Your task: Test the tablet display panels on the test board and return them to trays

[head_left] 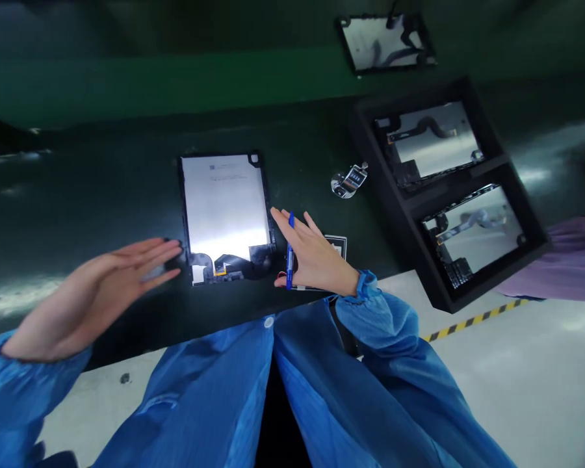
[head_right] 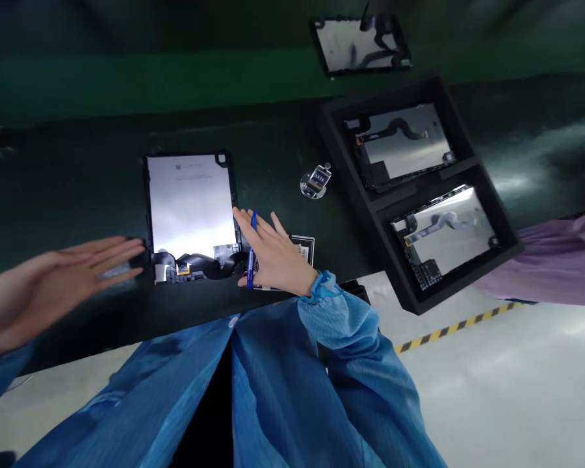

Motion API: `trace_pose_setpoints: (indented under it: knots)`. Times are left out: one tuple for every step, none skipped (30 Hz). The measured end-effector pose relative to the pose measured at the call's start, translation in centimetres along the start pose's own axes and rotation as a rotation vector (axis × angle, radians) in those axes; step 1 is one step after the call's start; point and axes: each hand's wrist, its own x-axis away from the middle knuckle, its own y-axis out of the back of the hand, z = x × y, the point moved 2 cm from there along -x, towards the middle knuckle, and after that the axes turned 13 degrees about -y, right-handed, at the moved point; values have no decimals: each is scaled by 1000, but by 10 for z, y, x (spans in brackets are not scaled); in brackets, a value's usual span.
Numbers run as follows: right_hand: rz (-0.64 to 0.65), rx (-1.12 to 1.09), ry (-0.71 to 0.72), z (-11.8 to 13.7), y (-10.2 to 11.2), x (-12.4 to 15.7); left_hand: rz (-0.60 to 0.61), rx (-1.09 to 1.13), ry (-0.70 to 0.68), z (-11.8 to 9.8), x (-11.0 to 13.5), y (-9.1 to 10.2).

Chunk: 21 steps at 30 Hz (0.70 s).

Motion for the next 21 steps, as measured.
trace_pose_setpoints:
  knots:
    - [-2, 10, 0, 1, -4, -2, 15, 12, 61, 3, -1, -1]
    - [-12, 12, 1, 1, -8, -3, 35, 24, 83, 6, -3, -2]
    - [-26, 8, 1, 2, -12, -3, 55, 34, 88, 8, -7, -4]
    - [-39, 0, -1, 2, -14, -3, 67, 44, 91, 10, -11, -6]
    - [-53, -12, -5, 1, -15, -3, 86, 57, 104, 11, -16, -7]
    - [-60, -26, -10, 0, -15, -3, 121, 77, 113, 9, -21, -10]
    - [-57, -48, -11, -1, -13, -3, 172, 100, 106, 5, -25, -14]
    - [-46, -89, -6, -1, -10, -3, 241, 127, 78, -1, -27, -19]
    - [-33, -156, 3, -2, -4, -3, 311, 151, 25, -10, -27, -27]
    - [-27, -245, 12, -1, 3, -3, 382, 171, -44, -21, -24, -36]
    - [-33, -347, 15, 1, 12, -4, 439, 185, -121, -32, -20, -47]
    - [-59, -451, 6, 4, 22, -5, 479, 188, -194, -43, -15, -58]
    - [-106, -541, -17, 7, 32, -7, 513, 188, -264, -51, -9, -69]
    - [-169, -605, -52, 11, 42, -8, 559, 177, -326, -57, -3, -79]
    - [-240, -640, -92, 13, 52, -9, 615, 151, -380, -58, 1, -88]
    - [-304, -650, -128, 14, 60, -10, 673, 116, -432, -57, 3, -95]
    - [-357, -642, -158, 15, 67, -10, 719, 72, -481, -51, 2, -100]
    - [-396, -624, -180, 14, 73, -11, 736, 26, -528, -43, -3, -102]
    - [-424, -604, -197, 12, 77, -11, 708, -5, -576, -32, -10, -102]
    - [-446, -590, -209, 9, 79, -12, 634, -9, -619, -20, -20, -100]
    - [-461, -589, -218, 7, 78, -14, 530, 21, -641, -8, -31, -96]
